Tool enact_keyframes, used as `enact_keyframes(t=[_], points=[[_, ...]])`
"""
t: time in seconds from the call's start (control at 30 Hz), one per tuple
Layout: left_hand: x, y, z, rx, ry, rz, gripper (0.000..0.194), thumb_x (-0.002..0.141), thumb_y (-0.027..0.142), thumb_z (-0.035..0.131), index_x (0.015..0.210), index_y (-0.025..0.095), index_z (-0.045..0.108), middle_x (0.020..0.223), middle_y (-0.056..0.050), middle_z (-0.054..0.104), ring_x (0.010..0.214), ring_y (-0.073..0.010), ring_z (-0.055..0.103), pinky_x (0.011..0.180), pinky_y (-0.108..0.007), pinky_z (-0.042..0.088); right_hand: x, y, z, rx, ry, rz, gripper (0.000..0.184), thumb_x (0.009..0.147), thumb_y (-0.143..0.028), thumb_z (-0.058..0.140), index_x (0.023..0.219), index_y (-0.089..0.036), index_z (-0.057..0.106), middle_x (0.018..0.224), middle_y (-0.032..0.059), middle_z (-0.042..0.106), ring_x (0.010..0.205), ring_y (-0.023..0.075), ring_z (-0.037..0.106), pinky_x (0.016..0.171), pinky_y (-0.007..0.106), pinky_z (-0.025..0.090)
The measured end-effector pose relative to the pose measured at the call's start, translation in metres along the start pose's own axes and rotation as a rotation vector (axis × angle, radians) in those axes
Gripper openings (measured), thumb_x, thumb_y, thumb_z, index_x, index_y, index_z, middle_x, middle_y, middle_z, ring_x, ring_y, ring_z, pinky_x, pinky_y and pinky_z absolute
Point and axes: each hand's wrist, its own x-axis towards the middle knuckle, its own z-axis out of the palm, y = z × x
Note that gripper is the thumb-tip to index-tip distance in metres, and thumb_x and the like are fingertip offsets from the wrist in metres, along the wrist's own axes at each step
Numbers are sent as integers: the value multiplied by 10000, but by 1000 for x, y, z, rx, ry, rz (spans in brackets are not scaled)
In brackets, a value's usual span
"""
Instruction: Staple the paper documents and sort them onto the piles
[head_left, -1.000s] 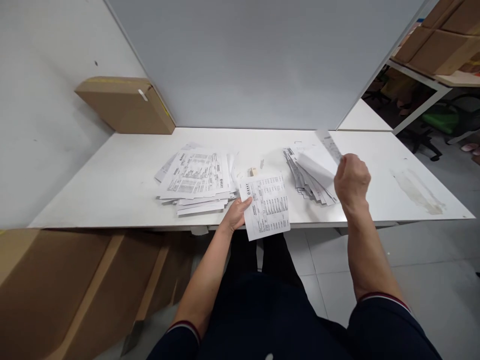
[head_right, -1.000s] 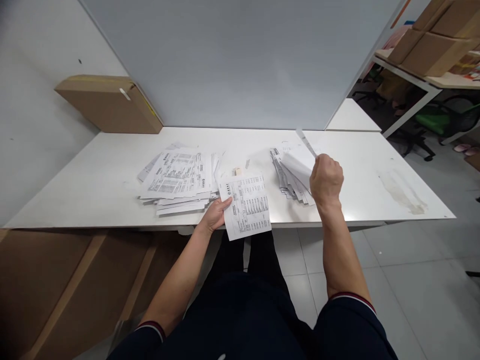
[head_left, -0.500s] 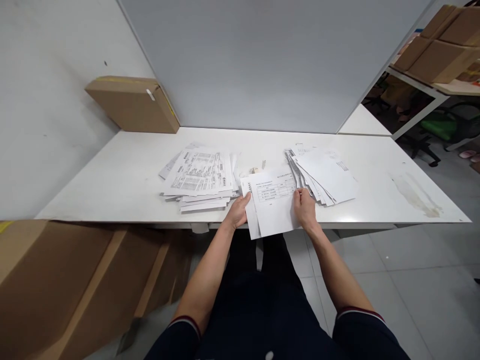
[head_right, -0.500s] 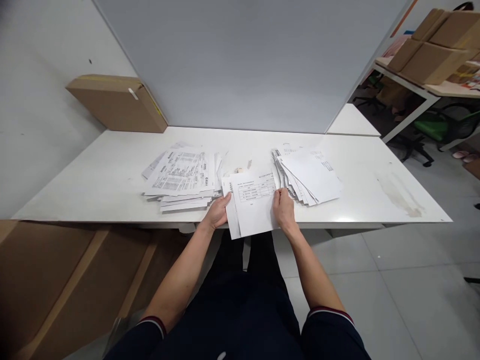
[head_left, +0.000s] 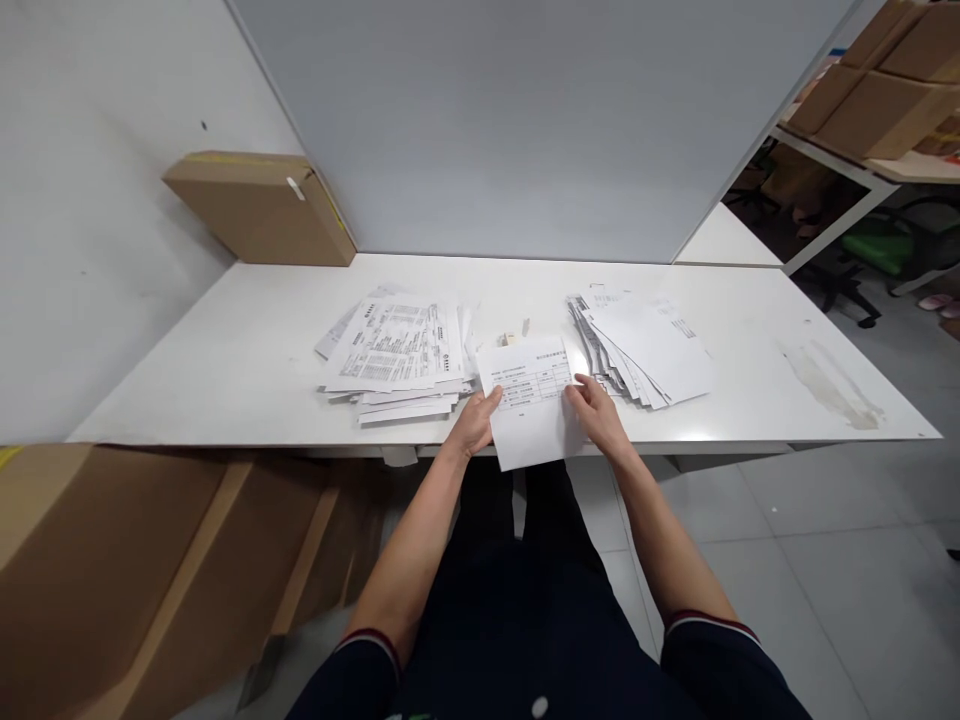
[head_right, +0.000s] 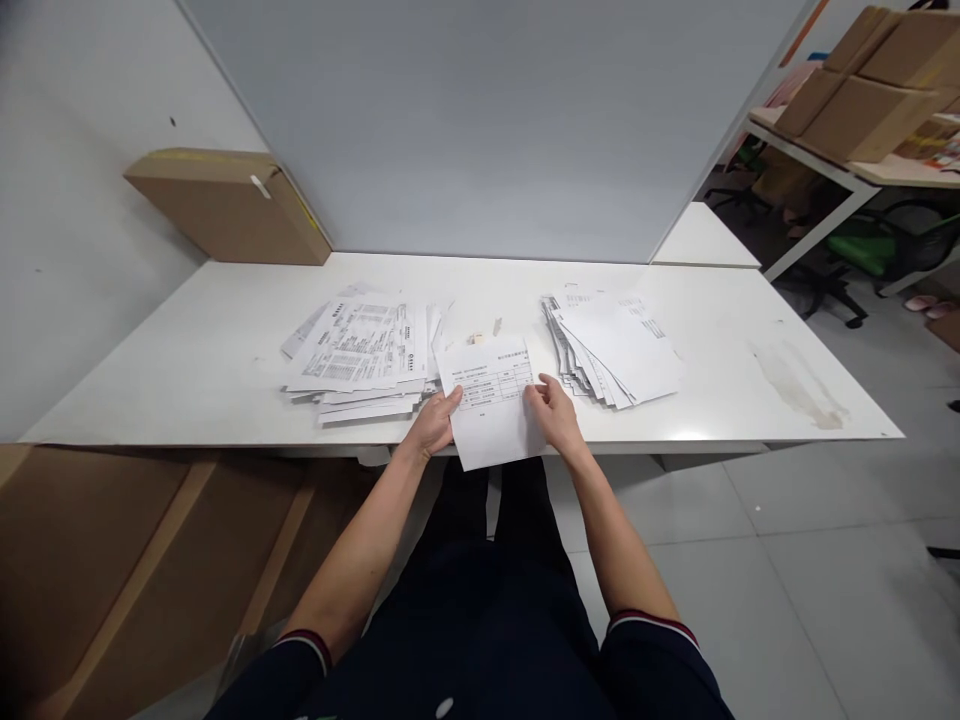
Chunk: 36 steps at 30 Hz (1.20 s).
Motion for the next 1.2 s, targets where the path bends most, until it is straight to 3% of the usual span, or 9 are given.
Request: enact_keyframes(t=[0.1, 0.2, 0.33, 0.57, 0.7, 1.0, 1.1, 1.2], points=[[-4, 16, 14, 86, 23, 107, 425, 755, 428, 677, 1053, 125, 666, 1117, -131, 675, 1210, -321, 511, 1048, -477, 379, 3, -12, -5, 289, -168, -44, 336, 794, -450, 554, 1010, -194, 577, 956, 66, 680, 870, 213, 622, 795, 363, 482], [-11, 40, 31, 253, 42, 334, 394, 769, 410, 666, 1072, 158, 665, 1131, -93, 673, 1212, -298, 512, 1030, -436, 405, 3, -29, -6, 393, -73, -226, 250, 811, -426, 562, 961, -226, 572, 1005, 47, 675, 942, 210, 615, 870, 375, 469], [-18, 54, 36, 392, 103, 451, 367, 738, 388, 697, 1041, 182, 683, 1088, -62, 692, 1180, -281, 536, 997, -403, 433, 4, -33, 2, 346, 27, -301, 293, 840, -466, 516, 1025, -241, 550, 1091, 68, 652, 1029, 229, 591, 899, 400, 464], [-10, 33, 19, 455, 142, 461, 371, 761, 418, 663, 1058, 196, 678, 1063, -59, 701, 1140, -258, 565, 1000, -395, 420, 10, -10, 17, 422, -33, -288, 349, 829, -487, 518, 1066, -233, 538, 1123, 70, 639, 1069, 226, 577, 950, 409, 440], [-5, 33, 20, 436, 128, 470, 373, 777, 415, 647, 1079, 197, 665, 1095, -62, 689, 1147, -256, 558, 989, -393, 428, 14, -12, 14, 395, -37, -307, 351, 844, -464, 499, 1110, -238, 536, 1172, 70, 619, 1074, 220, 570, 947, 408, 444], [4, 33, 24, 371, 182, 452, 343, 778, 447, 639, 1026, 212, 656, 1030, -28, 693, 1090, -220, 578, 936, -344, 458, 18, -19, 13, 329, -39, -297, 346, 835, -455, 488, 1089, -231, 559, 1079, 60, 645, 995, 217, 587, 885, 382, 465], [4, 33, 28, 340, 219, 425, 310, 773, 445, 644, 960, 198, 652, 975, -26, 694, 1014, -205, 605, 888, -322, 476, 15, -28, 2, 221, -19, -325, 307, 842, -421, 476, 1055, -223, 573, 1012, 55, 652, 936, 213, 594, 829, 355, 466], [6, 27, 25, 250, 239, 353, 360, 735, 449, 678, 979, 193, 611, 961, -44, 683, 930, -198, 626, 852, -341, 485, 9, -51, -22, -98, 33, -395, 250, 868, -365, 436, 1010, -213, 575, 897, 53, 645, 821, 208, 584, 733, 325, 445]])
